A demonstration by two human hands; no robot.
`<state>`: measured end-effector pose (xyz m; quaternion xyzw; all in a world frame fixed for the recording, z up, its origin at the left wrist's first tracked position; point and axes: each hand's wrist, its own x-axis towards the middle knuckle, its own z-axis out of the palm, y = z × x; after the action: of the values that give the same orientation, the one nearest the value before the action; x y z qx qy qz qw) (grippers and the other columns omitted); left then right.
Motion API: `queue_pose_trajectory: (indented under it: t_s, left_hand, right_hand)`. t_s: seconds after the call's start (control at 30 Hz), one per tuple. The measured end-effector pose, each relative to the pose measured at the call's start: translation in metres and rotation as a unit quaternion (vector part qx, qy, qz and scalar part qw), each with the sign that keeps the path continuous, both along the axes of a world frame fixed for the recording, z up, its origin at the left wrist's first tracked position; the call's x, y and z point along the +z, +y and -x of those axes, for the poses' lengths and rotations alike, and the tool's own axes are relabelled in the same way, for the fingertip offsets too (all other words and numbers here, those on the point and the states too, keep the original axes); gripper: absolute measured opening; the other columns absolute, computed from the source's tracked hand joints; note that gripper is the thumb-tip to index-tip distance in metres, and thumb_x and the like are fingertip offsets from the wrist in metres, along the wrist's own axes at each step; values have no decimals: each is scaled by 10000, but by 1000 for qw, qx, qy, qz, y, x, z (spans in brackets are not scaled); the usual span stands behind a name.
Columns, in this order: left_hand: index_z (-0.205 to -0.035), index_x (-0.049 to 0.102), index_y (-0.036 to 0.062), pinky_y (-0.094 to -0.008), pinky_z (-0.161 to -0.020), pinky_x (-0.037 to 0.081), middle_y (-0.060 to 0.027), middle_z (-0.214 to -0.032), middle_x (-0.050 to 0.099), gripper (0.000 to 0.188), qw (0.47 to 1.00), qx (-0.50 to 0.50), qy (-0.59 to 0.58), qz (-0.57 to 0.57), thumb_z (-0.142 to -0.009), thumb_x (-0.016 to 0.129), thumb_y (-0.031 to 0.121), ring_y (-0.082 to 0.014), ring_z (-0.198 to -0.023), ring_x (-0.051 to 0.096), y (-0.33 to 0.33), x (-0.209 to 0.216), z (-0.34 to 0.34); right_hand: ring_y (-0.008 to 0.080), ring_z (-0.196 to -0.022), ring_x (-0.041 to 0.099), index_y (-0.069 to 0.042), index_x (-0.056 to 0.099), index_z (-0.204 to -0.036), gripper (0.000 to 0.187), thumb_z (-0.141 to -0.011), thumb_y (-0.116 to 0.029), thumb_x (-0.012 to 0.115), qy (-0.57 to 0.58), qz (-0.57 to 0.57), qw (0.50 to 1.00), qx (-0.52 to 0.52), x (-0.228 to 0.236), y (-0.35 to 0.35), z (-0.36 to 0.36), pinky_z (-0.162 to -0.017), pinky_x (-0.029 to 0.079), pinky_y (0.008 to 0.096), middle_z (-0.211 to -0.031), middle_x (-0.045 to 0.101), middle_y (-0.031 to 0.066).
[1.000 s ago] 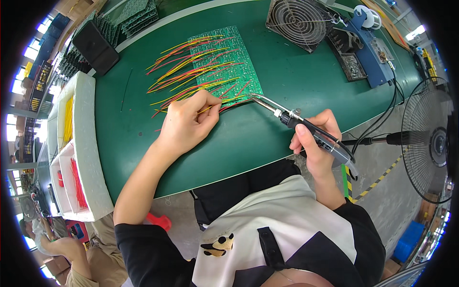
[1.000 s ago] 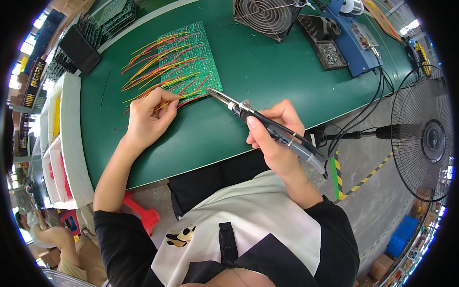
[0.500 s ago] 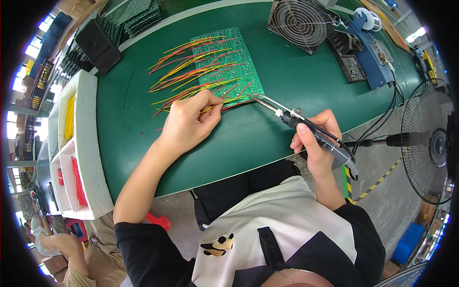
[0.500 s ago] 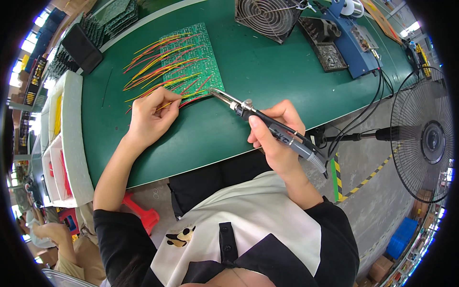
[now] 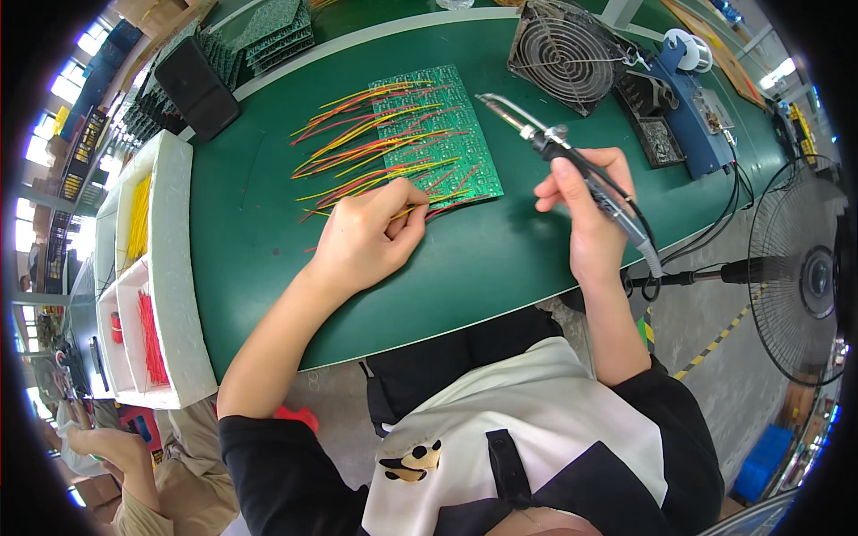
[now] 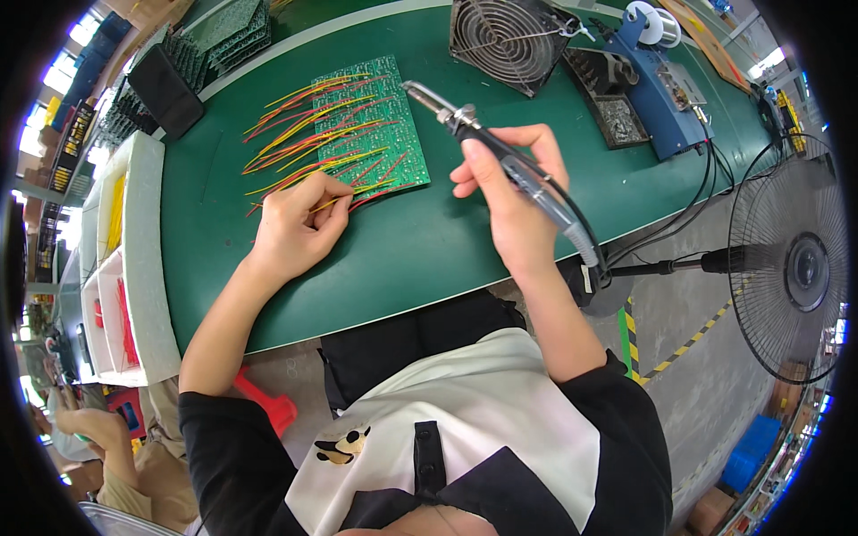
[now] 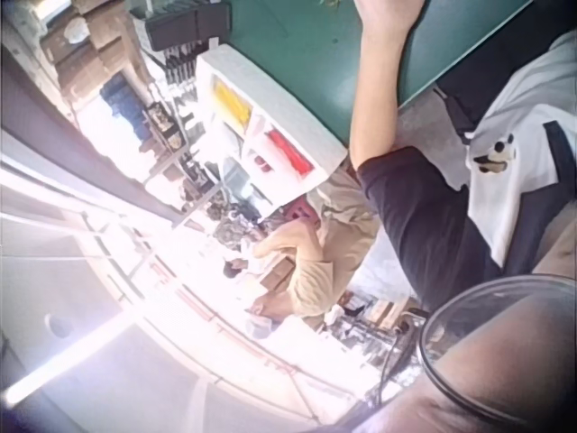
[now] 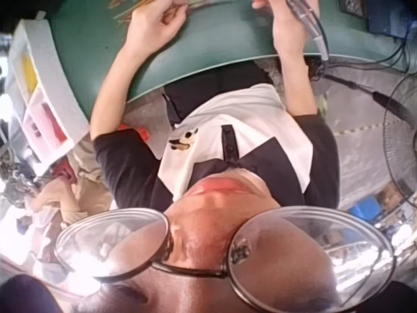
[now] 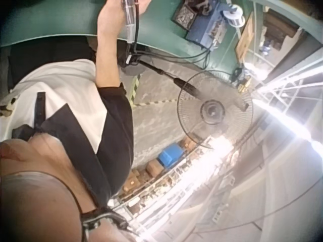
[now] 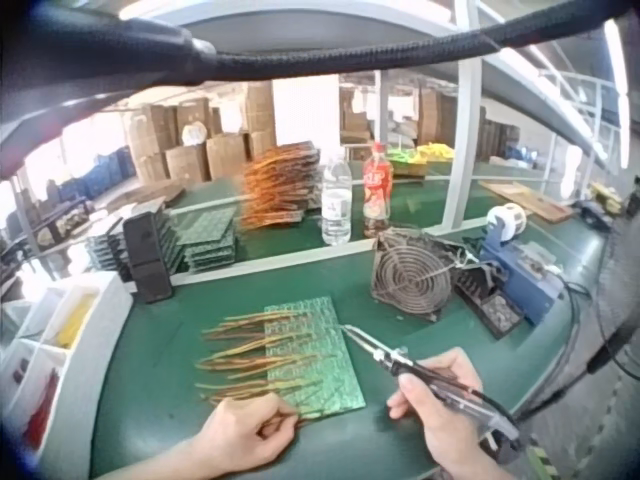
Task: The person solders wires onto a circuit board, taking wires from a partitioned container and attaching them to the board with a soldering iron.
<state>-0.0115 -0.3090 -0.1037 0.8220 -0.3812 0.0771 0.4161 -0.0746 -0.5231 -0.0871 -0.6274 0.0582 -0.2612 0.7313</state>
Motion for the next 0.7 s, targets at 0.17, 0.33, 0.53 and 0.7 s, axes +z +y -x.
queue_pose_trajectory:
  t_s: [0.17,0.33,0.53,0.7]
  left_hand:
    - [-819,567,31,-274,-419,320,-30,-491,363,114,999,-3,-40,-14,-731,637,11,-130,-422,360,0,4,2]
    - [-810,563,35,-278,-421,325,-34,-504,396,108,998,-12,-62,-20,-736,641,23,-135,-428,383,1,3,2]
    - [-806,552,30,-284,-431,358,-51,-578,483,110,998,-17,-60,-6,-734,634,17,-145,-443,437,2,-2,1]
    - [-806,549,27,-278,-432,372,-56,-609,515,112,998,-17,-61,-13,-733,633,18,-148,-454,466,2,0,2]
  right_hand:
    - [140,-564,599,-17,464,-845,184,-842,-117,620,31,40,998,45,-6,4,-1,-538,467,226,-682,621,121]
    - [137,-555,590,-18,449,-813,184,-852,-118,599,8,50,997,60,-8,5,1,-509,472,236,-656,597,113]
    - [139,-498,561,-31,436,-787,194,-852,-136,585,11,99,994,33,-8,10,0,-620,501,285,-601,591,116]
    - [134,-500,558,-29,445,-790,182,-852,-125,586,9,105,994,35,-8,10,0,-619,497,275,-603,591,109]
